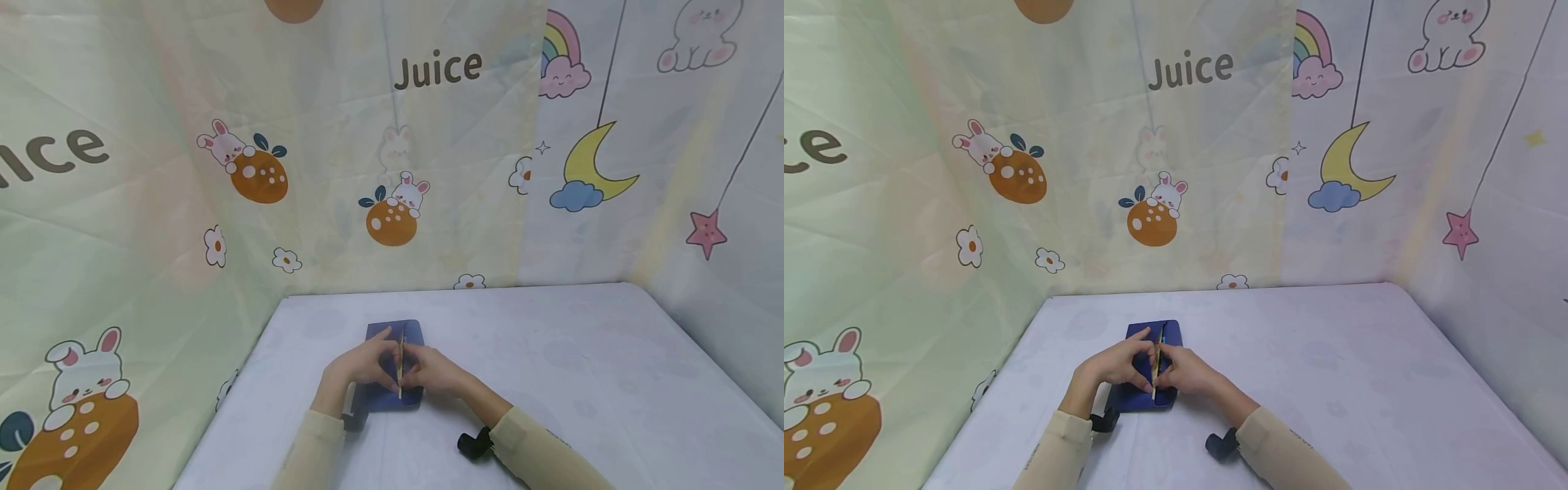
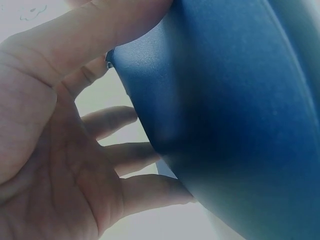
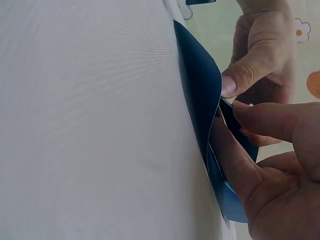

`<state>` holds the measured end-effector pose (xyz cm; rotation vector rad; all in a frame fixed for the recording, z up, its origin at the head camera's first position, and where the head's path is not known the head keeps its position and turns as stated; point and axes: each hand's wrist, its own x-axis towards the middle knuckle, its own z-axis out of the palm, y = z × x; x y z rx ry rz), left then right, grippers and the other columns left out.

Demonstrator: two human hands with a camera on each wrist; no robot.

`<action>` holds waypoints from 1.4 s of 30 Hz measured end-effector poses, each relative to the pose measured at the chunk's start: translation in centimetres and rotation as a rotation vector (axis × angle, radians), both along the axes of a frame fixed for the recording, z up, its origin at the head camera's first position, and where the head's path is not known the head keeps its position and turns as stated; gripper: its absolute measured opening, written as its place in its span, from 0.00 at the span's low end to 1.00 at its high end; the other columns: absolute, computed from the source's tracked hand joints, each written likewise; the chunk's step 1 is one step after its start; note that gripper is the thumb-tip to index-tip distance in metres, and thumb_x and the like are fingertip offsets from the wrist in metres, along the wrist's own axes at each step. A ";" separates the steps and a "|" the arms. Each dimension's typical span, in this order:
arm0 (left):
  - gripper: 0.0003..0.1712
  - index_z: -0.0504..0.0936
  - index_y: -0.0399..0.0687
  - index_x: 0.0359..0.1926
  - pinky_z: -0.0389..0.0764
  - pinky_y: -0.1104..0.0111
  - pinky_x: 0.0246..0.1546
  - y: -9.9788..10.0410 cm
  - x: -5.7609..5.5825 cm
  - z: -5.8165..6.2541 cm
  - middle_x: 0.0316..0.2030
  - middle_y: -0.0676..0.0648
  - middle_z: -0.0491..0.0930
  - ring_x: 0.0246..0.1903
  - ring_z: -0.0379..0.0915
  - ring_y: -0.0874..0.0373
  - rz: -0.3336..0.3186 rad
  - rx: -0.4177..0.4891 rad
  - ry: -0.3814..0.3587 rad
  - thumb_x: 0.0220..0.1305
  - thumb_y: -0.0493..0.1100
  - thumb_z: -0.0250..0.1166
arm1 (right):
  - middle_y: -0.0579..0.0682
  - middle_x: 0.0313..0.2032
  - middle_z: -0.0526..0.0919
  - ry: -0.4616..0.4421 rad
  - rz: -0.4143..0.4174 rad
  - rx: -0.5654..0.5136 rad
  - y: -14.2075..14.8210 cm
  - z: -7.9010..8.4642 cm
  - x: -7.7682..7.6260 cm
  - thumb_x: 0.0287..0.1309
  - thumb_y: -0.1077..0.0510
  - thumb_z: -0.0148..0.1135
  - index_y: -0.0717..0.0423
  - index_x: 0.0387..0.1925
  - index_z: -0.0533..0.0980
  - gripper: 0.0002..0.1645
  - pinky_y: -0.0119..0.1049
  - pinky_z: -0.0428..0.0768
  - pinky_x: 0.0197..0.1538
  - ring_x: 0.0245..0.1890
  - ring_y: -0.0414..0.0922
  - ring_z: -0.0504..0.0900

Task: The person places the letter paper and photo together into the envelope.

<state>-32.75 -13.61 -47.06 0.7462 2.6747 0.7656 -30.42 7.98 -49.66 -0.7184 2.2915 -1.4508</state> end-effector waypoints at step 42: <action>0.22 0.87 0.67 0.51 0.58 0.37 0.76 0.9 -0.2 -0.9 0.78 0.37 0.62 0.77 0.53 0.27 -0.013 -0.126 0.050 0.54 0.52 0.79 | 0.53 0.41 0.91 -0.058 -0.136 0.008 3.2 1.1 -1.5 0.64 0.49 0.71 0.62 0.78 0.58 0.50 0.44 0.88 0.45 0.42 0.50 0.90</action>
